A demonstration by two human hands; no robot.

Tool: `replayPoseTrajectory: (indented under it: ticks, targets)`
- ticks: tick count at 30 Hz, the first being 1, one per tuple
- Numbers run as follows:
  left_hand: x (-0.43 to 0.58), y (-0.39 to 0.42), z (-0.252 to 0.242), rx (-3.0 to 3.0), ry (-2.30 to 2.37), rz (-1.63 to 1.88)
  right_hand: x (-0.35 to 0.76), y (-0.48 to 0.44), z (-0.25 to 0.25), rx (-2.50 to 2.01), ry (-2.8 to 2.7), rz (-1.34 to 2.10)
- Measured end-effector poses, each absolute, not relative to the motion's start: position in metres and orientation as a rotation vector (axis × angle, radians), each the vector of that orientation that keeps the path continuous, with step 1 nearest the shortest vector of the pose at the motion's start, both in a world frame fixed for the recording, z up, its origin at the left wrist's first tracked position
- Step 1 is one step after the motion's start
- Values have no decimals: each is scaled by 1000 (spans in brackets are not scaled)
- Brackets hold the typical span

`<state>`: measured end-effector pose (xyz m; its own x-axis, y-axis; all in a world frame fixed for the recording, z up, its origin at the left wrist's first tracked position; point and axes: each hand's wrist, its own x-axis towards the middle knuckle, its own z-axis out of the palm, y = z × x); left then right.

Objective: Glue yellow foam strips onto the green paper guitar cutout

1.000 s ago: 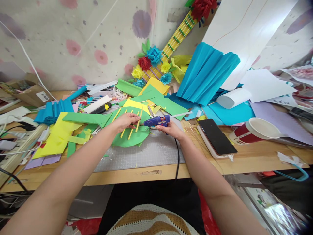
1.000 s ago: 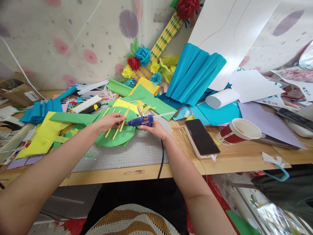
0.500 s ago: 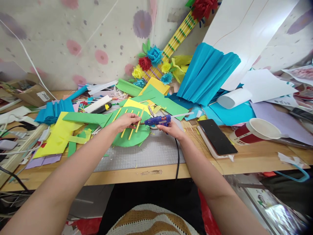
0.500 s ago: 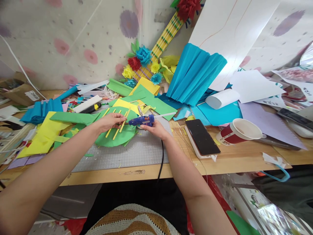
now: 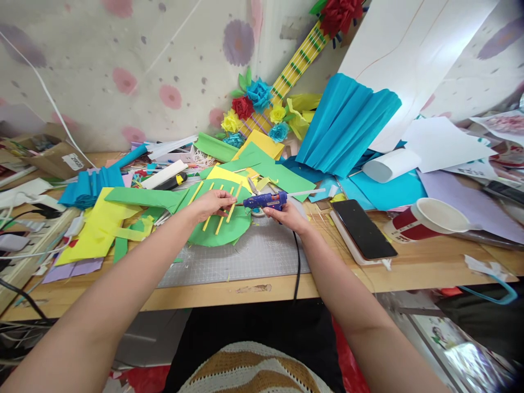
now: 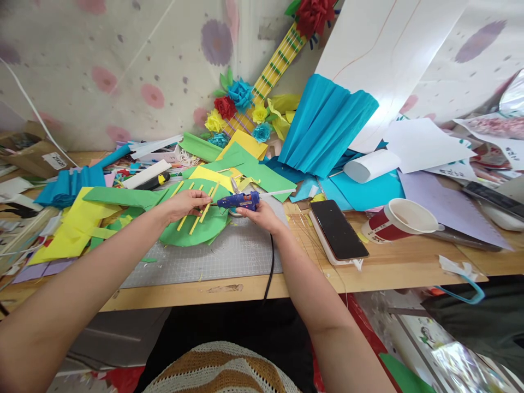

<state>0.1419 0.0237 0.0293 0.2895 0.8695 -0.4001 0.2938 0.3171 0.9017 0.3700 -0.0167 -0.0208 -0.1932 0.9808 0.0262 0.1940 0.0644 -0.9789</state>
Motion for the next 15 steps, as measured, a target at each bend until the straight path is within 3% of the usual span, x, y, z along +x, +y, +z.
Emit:
replayPoseTrajectory:
  ticks: [15]
  targets:
    - [139,25,29,1264,1234,513,372,-15,-24,-1225,-1521,1196]
